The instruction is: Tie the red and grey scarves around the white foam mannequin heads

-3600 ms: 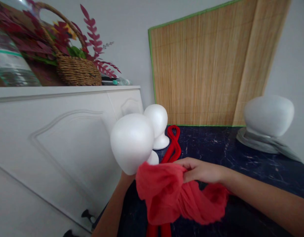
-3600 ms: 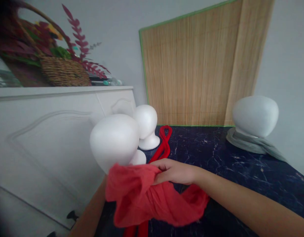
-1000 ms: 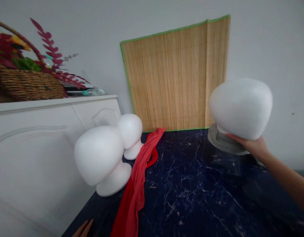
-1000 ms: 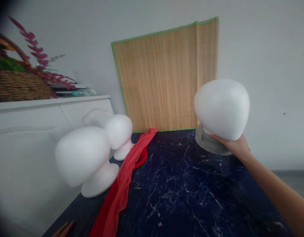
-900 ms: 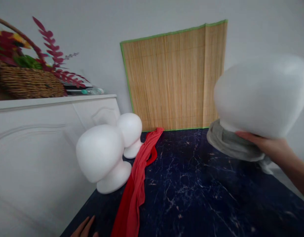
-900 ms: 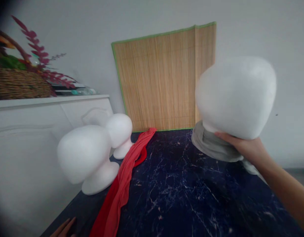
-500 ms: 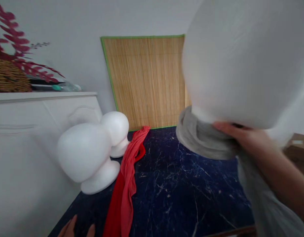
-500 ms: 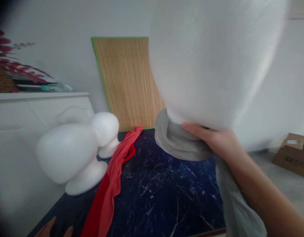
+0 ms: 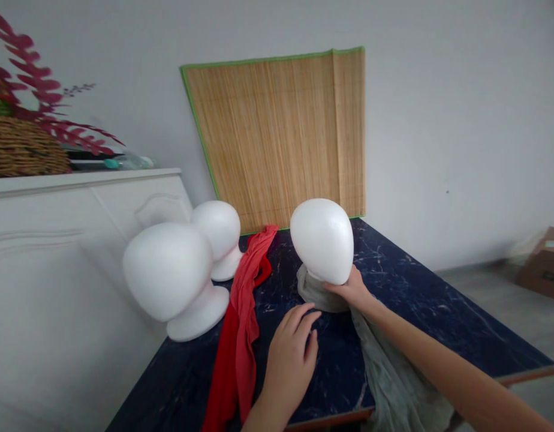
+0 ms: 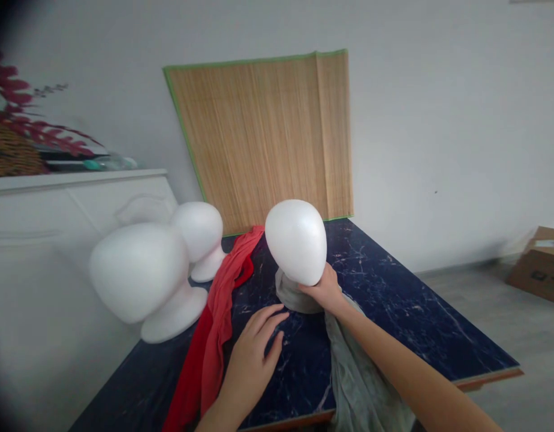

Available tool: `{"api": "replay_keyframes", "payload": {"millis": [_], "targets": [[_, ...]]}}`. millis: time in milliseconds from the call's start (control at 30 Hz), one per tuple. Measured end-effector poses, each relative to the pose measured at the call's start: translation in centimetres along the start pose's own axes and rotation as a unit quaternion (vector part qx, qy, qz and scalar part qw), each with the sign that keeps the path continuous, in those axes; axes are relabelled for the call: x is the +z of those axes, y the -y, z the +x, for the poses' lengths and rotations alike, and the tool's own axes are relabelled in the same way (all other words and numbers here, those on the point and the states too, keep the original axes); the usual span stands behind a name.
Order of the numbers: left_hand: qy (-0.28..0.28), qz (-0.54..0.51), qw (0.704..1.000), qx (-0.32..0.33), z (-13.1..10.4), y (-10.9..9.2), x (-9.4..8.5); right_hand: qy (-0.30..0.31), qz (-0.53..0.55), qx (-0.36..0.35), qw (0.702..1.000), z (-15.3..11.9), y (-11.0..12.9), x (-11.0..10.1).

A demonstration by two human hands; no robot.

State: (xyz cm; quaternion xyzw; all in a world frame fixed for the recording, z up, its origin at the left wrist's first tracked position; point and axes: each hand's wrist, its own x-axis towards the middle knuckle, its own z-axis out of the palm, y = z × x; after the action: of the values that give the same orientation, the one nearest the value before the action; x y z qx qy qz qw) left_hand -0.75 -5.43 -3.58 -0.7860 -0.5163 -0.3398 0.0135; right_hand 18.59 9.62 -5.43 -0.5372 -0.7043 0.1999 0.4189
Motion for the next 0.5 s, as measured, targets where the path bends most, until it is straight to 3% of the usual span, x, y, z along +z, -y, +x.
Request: {"api": "replay_keyframes", "payload": {"millis": [200, 367, 500], "targets": [[0.076, 0.094, 0.99, 0.066, 4.3, -1.8, 3.4, 0.052, -0.027, 0.072, 0.996, 2.2, -3.3, -5.1], [0.075, 0.23, 0.97, 0.024, 6.6, -2.7, 6.5, 0.154, -0.03, 0.127, 0.979, 3.7, -3.8, -5.0], [0.066, 0.257, 0.963, 0.052, 7.3, -2.3, 7.6, 0.188, -0.017, 0.134, 0.973, 4.2, -3.7, -4.5]]}}
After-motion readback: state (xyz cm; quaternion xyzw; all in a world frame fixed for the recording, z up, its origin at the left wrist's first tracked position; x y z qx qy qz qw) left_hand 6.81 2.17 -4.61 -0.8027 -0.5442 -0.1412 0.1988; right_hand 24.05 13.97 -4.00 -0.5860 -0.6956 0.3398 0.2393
